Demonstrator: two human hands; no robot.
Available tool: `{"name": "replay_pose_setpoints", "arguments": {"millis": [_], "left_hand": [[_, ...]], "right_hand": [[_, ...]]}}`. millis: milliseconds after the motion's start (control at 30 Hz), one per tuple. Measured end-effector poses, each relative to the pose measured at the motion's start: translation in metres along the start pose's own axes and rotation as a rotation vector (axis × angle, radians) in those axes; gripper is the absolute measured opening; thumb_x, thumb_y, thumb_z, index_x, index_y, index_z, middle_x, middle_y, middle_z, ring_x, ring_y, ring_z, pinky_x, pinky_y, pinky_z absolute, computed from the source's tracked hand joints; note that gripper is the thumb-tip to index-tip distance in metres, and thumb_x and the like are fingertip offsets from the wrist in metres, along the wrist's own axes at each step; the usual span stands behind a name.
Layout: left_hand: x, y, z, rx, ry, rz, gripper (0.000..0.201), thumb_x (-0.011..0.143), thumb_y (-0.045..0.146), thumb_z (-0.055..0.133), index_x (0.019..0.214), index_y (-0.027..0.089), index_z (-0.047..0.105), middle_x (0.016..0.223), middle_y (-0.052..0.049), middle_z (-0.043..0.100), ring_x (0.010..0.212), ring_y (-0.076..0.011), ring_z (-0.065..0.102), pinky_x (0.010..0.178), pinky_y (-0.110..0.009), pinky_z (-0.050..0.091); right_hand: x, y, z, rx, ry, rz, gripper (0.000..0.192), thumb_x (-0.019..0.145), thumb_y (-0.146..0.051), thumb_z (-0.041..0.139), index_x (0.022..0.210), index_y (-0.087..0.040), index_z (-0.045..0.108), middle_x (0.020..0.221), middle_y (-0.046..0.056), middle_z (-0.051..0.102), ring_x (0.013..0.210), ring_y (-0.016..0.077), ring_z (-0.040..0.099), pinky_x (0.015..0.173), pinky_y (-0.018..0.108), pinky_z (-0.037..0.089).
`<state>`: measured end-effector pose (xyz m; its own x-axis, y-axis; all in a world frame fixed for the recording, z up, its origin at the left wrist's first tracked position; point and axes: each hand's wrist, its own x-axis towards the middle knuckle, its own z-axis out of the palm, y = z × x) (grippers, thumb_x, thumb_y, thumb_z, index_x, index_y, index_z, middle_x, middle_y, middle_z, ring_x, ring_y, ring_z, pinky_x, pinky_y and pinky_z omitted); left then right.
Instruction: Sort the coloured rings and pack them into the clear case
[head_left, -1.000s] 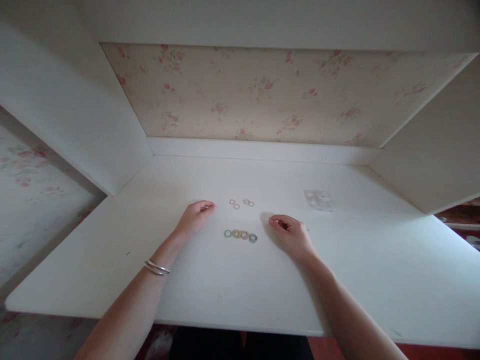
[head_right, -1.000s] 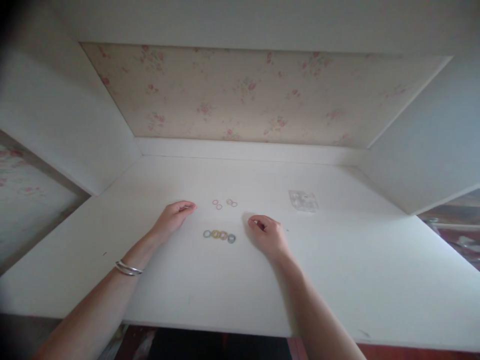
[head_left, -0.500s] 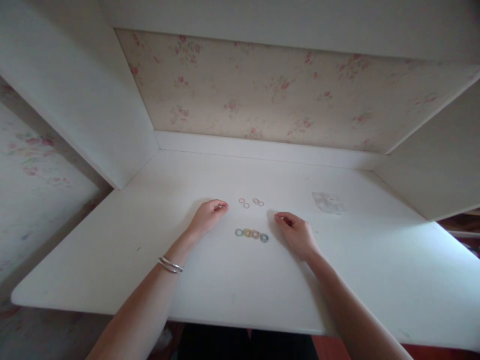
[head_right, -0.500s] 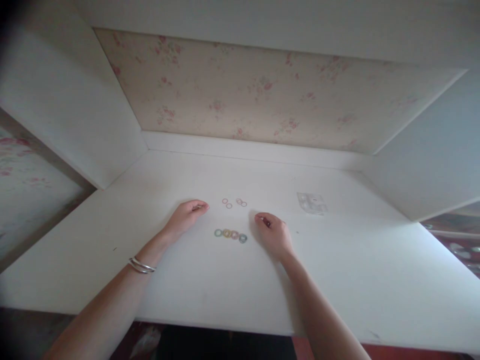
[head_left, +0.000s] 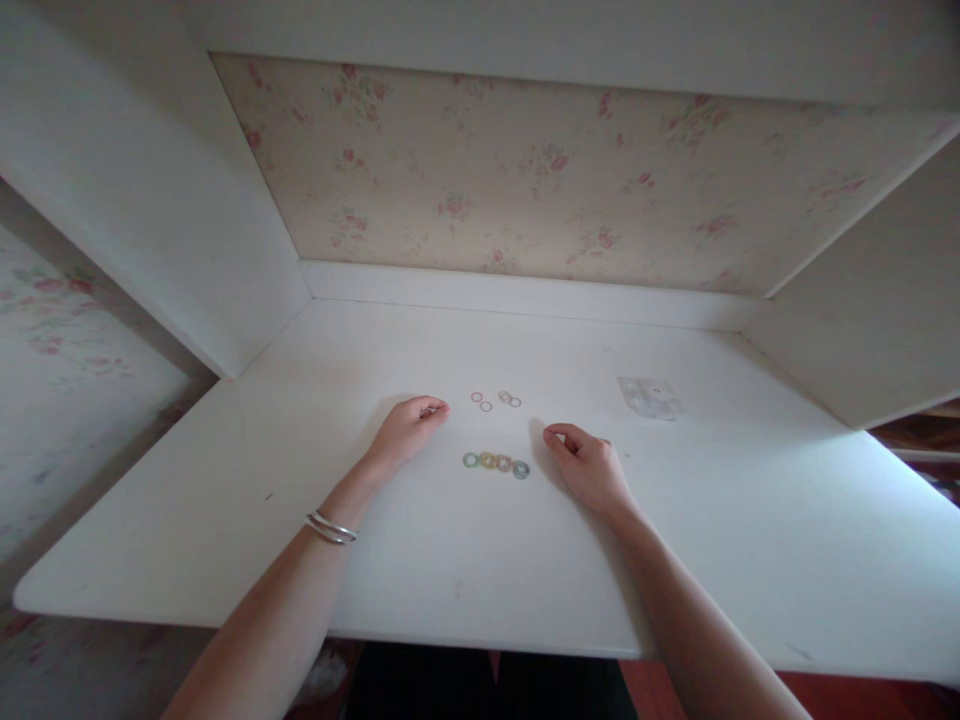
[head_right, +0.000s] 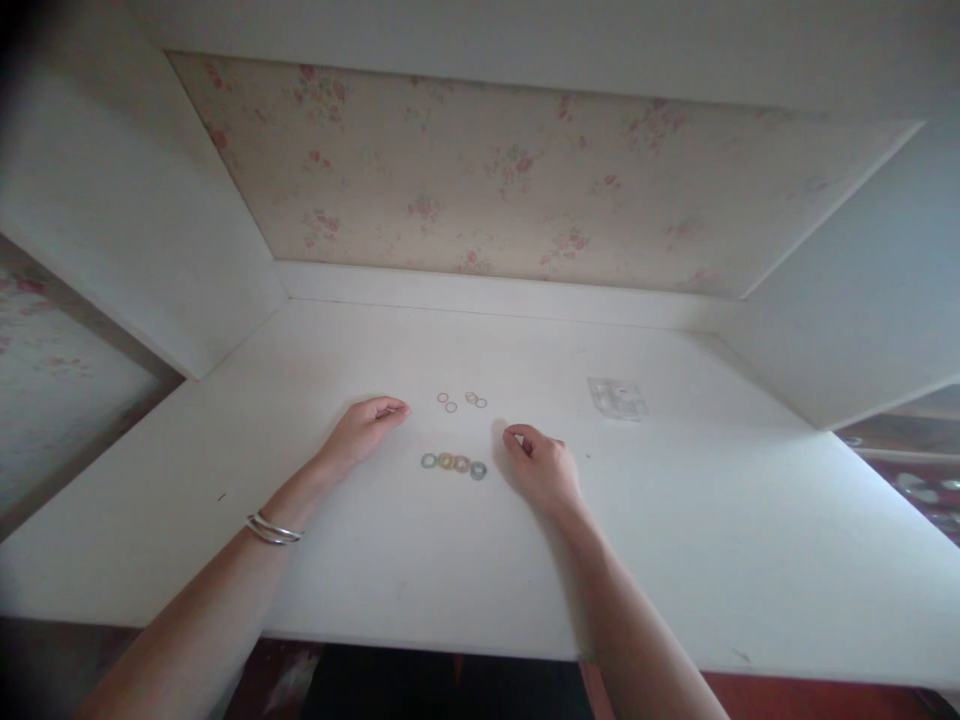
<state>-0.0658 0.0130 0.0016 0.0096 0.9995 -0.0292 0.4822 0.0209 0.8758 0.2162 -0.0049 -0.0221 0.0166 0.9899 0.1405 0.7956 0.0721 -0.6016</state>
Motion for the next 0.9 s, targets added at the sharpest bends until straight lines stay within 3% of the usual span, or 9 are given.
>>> {"name": "replay_pose_setpoints", "arguments": {"millis": [700,900], "left_hand": [[0.002,-0.003,0.002,0.001,-0.035,0.017,0.036,0.081,0.046,0.053,0.095,0.017,0.068,0.091,-0.004,0.072,0.086,-0.0199,0.064,0.077,-0.029,0.045],[0.002,-0.002,0.002,0.003,-0.028,0.038,0.034,0.081,0.045,0.052,0.091,0.018,0.069,0.09,-0.003,0.072,0.084,-0.0196,0.064,0.077,-0.029,0.045]], "right_hand": [[0.002,-0.006,0.001,-0.115,-0.061,-0.037,0.028,0.087,-0.043,0.045,0.092,-0.029,0.069,0.063,-0.003,0.062,0.056,0.0131,0.055,0.053,0.023,0.032],[0.024,-0.021,0.017,-0.121,0.045,-0.198,0.028,0.088,-0.031,0.046,0.105,-0.025,0.066,0.093,0.003,0.061,0.071,0.0128,0.057,0.061,0.024,0.038]]}}
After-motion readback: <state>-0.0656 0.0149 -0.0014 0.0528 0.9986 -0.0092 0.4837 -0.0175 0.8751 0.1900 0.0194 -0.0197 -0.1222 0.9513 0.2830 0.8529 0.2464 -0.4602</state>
